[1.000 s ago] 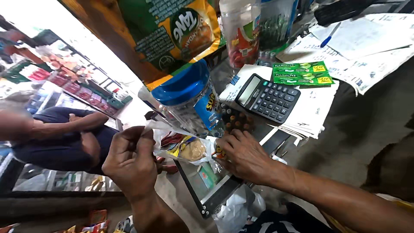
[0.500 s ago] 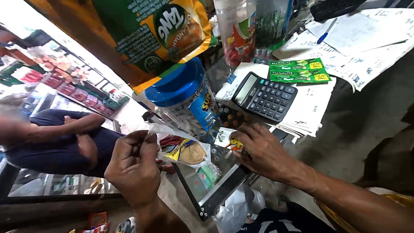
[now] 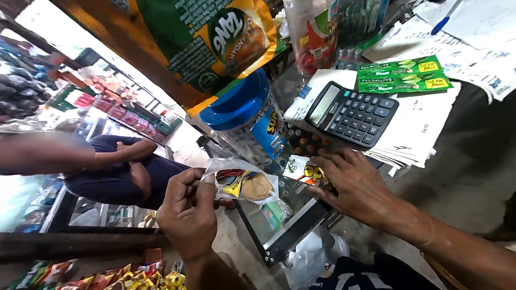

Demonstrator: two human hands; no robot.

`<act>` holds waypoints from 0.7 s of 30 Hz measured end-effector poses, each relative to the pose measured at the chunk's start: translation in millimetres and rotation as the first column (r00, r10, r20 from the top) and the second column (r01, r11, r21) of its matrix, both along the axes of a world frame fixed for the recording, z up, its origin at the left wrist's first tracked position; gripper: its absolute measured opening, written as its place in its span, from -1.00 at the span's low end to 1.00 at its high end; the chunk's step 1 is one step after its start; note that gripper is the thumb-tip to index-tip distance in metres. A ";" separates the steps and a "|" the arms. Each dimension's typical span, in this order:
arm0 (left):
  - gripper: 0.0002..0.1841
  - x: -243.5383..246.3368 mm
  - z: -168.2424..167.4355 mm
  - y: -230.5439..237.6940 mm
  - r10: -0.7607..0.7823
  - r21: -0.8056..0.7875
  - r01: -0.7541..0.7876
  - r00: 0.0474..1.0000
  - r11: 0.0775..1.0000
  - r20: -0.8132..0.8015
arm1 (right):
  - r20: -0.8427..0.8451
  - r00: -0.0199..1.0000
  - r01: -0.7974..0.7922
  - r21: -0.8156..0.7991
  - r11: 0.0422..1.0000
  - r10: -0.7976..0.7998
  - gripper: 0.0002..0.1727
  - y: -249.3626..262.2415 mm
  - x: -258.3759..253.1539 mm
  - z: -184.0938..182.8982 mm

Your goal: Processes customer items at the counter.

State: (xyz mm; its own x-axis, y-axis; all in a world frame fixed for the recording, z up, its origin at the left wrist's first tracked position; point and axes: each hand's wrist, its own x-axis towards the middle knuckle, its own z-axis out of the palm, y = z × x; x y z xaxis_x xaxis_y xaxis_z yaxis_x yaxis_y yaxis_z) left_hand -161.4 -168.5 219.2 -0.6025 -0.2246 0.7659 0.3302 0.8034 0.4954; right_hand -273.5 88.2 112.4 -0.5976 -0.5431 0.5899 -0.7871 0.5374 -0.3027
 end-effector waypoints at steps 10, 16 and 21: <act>-0.89 -3.5 1.3 3.6 -0.009 -0.017 0.009 1.000 1.000 -0.005 | -0.029 1.000 0.002 -0.064 0.998 -0.004 -0.50 -0.1 -0.6 -7.6; -0.90 -2.3 1.6 3.6 0.003 -0.025 -0.003 1.000 1.000 -0.010 | -0.052 0.999 -0.003 -0.109 0.994 -0.003 -0.53 -0.6 -1.7 -11.6; -0.90 -1.9 2.7 4.8 0.004 -0.019 -0.004 1.000 1.000 0.001 | -0.004 0.997 -0.078 -0.269 0.960 0.080 -0.55 4.7 -3.8 -18.6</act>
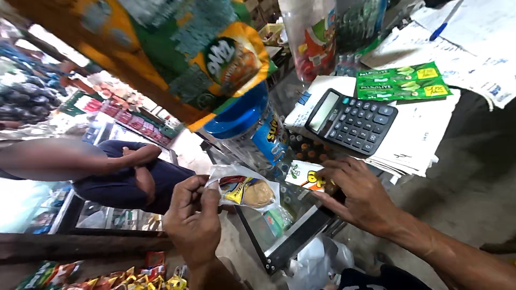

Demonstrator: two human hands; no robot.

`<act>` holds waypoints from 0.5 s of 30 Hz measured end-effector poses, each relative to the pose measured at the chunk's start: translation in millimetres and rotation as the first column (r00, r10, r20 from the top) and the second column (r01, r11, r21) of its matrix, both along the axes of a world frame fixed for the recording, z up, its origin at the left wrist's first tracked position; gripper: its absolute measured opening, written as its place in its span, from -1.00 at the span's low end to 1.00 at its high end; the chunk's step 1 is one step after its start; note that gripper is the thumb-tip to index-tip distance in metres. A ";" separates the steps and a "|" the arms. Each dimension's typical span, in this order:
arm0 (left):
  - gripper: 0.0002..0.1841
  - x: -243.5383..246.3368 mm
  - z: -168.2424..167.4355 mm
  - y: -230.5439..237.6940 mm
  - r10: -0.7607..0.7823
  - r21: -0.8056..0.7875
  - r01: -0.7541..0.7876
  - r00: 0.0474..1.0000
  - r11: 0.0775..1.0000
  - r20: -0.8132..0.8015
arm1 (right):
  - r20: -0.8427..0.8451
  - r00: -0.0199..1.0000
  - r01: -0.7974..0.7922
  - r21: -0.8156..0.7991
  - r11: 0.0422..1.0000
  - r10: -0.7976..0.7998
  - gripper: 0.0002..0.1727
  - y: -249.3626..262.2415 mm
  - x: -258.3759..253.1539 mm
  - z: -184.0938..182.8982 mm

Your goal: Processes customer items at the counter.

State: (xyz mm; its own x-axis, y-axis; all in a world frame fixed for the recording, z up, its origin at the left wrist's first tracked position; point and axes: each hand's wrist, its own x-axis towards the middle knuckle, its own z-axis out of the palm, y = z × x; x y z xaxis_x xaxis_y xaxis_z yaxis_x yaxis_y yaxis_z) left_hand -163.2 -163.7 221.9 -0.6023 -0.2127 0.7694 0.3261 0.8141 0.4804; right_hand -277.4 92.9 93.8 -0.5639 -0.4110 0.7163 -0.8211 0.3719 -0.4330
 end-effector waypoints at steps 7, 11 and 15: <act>-0.89 0.4 -0.8 2.3 -0.007 -0.031 0.007 1.000 1.000 0.009 | 0.030 0.949 -0.307 -0.142 0.941 0.315 -0.59 -24.4 29.6 35.8; -0.86 6.1 -0.8 5.3 -0.011 -0.119 0.014 1.000 0.993 0.027 | -0.040 0.944 -0.331 -0.108 0.938 0.328 -0.59 -66.7 30.8 48.6; -0.84 5.7 -6.1 2.7 0.063 -0.222 -0.054 0.997 0.974 0.036 | -0.066 0.959 -0.280 -0.031 0.960 0.277 -0.60 -95.6 32.3 57.7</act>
State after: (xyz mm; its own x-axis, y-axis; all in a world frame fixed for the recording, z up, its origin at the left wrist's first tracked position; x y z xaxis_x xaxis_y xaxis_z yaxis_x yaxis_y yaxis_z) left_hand -157.5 -161.0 215.8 -0.6271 -0.0767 0.7751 0.2579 0.9186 0.2996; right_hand -245.1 -2.7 151.5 -0.3867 -0.5160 0.7643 -0.9146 0.1081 -0.3897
